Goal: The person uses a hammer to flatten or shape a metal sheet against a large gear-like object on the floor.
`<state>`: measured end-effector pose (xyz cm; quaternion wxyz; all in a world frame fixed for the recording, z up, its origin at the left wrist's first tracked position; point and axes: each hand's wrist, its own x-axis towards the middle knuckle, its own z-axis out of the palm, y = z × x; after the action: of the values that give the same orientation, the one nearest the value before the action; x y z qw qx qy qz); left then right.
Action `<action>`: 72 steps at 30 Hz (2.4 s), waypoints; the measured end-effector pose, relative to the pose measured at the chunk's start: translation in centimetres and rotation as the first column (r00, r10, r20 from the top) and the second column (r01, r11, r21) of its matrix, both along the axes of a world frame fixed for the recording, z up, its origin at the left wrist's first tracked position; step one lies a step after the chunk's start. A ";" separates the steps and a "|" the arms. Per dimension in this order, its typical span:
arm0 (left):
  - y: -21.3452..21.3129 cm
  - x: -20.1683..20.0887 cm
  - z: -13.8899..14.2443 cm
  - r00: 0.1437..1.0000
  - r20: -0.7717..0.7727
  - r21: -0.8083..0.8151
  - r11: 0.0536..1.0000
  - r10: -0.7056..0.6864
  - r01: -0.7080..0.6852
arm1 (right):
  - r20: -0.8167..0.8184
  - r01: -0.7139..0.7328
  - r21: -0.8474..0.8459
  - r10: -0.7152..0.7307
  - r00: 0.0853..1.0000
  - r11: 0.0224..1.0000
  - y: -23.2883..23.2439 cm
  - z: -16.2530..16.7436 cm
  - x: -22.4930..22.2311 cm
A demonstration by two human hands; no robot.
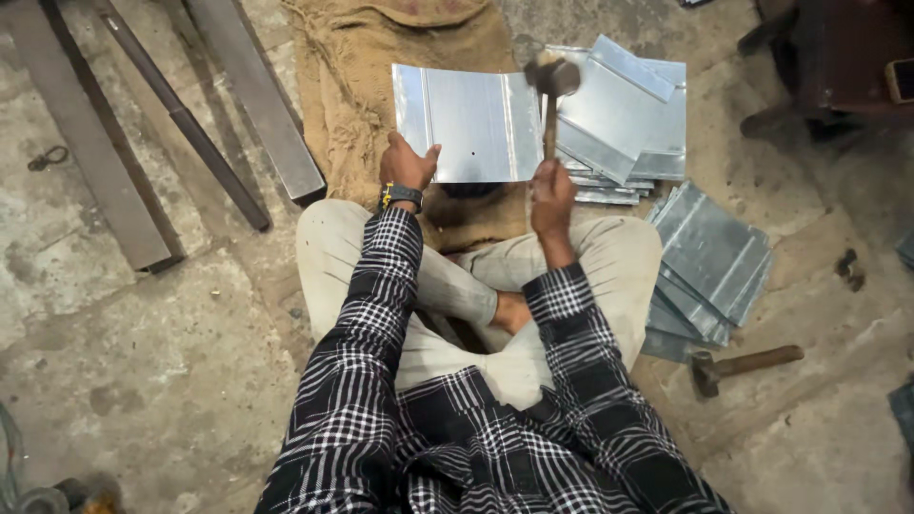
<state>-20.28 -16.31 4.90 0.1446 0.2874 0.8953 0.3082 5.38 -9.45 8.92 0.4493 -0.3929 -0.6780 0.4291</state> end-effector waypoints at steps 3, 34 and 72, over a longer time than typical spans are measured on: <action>0.2 0.1 0.1 1.000 0.011 -0.026 1.000 0.006 -0.006 | 0.363 0.095 -0.185 -0.021 0.931 0.978 -0.3 -1.7 -0.5; -1.9 1.6 -0.5 1.000 0.028 -0.038 0.999 -0.008 0.010 | 0.188 0.059 -0.152 -0.029 0.982 0.987 -1.5 -0.5 0.1; -5.9 4.2 0.2 0.999 -0.009 -0.057 0.998 -0.031 0.030 | 0.354 0.059 -0.097 -0.021 0.935 0.994 -0.5 -1.4 -0.5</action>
<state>-16.03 -22.17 5.10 0.1531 0.2982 0.8998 0.2792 4.90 -9.99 7.54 0.3078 -0.5003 -0.7157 0.3778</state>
